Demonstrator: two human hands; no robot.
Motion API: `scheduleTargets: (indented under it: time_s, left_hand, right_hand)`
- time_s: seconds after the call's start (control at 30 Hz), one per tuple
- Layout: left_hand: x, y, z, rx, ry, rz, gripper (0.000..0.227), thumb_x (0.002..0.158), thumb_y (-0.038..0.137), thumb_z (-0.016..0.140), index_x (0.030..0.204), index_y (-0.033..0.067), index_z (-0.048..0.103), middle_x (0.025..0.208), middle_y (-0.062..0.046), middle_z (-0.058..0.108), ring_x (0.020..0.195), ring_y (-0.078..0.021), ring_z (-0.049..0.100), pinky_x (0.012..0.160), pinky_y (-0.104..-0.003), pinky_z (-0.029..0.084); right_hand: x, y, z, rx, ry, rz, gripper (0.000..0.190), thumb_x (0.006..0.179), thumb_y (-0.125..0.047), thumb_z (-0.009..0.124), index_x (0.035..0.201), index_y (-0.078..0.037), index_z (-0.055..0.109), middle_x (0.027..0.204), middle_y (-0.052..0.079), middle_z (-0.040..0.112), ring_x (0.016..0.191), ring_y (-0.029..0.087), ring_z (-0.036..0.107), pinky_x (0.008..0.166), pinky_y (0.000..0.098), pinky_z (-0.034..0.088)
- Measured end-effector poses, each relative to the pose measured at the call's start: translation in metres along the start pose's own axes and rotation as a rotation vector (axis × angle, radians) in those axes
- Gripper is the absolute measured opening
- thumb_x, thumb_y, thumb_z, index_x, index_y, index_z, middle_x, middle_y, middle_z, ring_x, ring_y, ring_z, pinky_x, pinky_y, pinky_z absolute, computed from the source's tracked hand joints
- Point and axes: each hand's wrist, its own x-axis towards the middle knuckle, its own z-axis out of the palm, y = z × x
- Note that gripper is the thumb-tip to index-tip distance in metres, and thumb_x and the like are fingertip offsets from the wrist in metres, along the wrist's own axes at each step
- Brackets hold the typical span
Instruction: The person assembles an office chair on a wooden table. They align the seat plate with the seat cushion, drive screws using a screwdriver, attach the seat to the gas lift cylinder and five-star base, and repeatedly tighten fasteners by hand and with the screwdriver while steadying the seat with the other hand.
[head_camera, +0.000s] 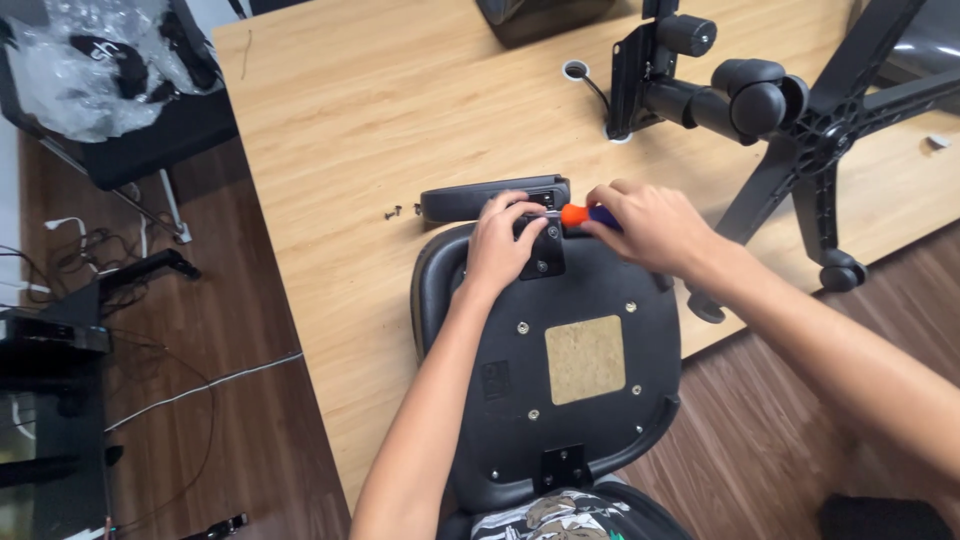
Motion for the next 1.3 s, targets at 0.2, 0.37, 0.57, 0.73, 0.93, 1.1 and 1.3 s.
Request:
scheduleTargets:
  time_s: [0.2, 0.37, 0.57, 0.73, 0.93, 1.1, 1.3]
  left_hand:
    - [-0.014, -0.001, -0.034, -1.024, 0.280, -0.466, 0.023, 0.097, 0.007, 0.072, 0.117, 0.0007, 0.064, 0.110, -0.012, 0.065, 0.099, -0.0184, 0.069, 0.086, -0.040, 0.062]
    - [-0.025, 0.011, -0.068, -1.284, 0.319, -0.593, 0.026, 0.100, 0.017, 0.063, 0.124, 0.0086, 0.059, 0.114, -0.008, 0.066, 0.100, -0.0151, 0.067, 0.093, -0.033, 0.058]
    - [-0.014, -0.030, -0.095, -1.069, 0.323, -0.484, 0.023, 0.108, 0.017, 0.057, 0.118, -0.0017, 0.066, 0.110, -0.008, 0.069, 0.094, -0.0158, 0.065, 0.085, -0.032, 0.055]
    - [0.008, -0.073, -0.140, -0.688, 0.515, -0.301, 0.022, 0.108, 0.018, 0.055, 0.110, -0.0001, 0.067, 0.108, -0.007, 0.073, 0.099, -0.0129, 0.069, 0.086, -0.027, 0.057]
    - [-0.018, -0.127, -0.134, 0.233, 0.247, -0.166, 0.022, 0.100, 0.004, 0.050, 0.112, 0.0060, 0.069, 0.106, -0.016, 0.073, 0.100, -0.0317, 0.070, 0.088, -0.042, 0.056]
    - [-0.042, -0.178, -0.102, 0.631, -0.157, -0.346, 0.029, 0.096, 0.010, 0.055, 0.122, 0.0189, 0.064, 0.107, -0.015, 0.069, 0.105, -0.0373, 0.066, 0.088, -0.053, 0.051]
    - [-0.059, -0.235, -0.072, 0.716, -0.403, -0.734, 0.031, 0.103, 0.023, 0.055, 0.133, 0.0146, 0.056, 0.123, -0.021, 0.065, 0.113, -0.0402, 0.065, 0.092, -0.057, 0.050]
  right_hand:
    - [0.010, -0.018, 0.021, 0.364, 0.180, -0.122, 0.034, 0.090, -0.029, 0.077, 0.112, -0.005, 0.067, 0.104, 0.016, 0.070, 0.098, 0.035, 0.069, 0.084, 0.0426, 0.055]
    - [0.033, -0.048, 0.047, 0.589, 0.249, -0.192, 0.034, 0.092, -0.023, 0.077, 0.116, -0.004, 0.064, 0.109, 0.016, 0.069, 0.100, 0.032, 0.068, 0.086, 0.0406, 0.055]
    - [0.067, -0.062, 0.061, 0.660, 0.177, -0.161, 0.044, 0.090, -0.023, 0.077, 0.124, -0.001, 0.060, 0.108, 0.018, 0.067, 0.096, 0.032, 0.069, 0.086, 0.0404, 0.055]
    - [0.071, -0.033, 0.087, 0.634, 0.207, -0.100, 0.046, 0.093, -0.023, 0.074, 0.128, 0.001, 0.057, 0.117, 0.021, 0.066, 0.103, 0.034, 0.069, 0.088, 0.0414, 0.056]
    - [0.058, 0.007, 0.111, 0.355, 0.124, -0.054, 0.040, 0.091, -0.022, 0.073, 0.121, 0.001, 0.061, 0.113, 0.023, 0.065, 0.106, 0.040, 0.063, 0.092, 0.0459, 0.052]
    - [0.063, 0.007, 0.116, 0.365, 0.161, -0.016, 0.026, 0.094, -0.017, 0.070, 0.112, 0.001, 0.064, 0.109, 0.020, 0.065, 0.106, 0.038, 0.063, 0.093, 0.0456, 0.051]
    - [0.063, -0.007, 0.123, 0.254, 0.261, 0.007, 0.017, 0.092, -0.013, 0.068, 0.103, -0.001, 0.062, 0.107, 0.018, 0.058, 0.103, 0.038, 0.058, 0.090, 0.0465, 0.050]
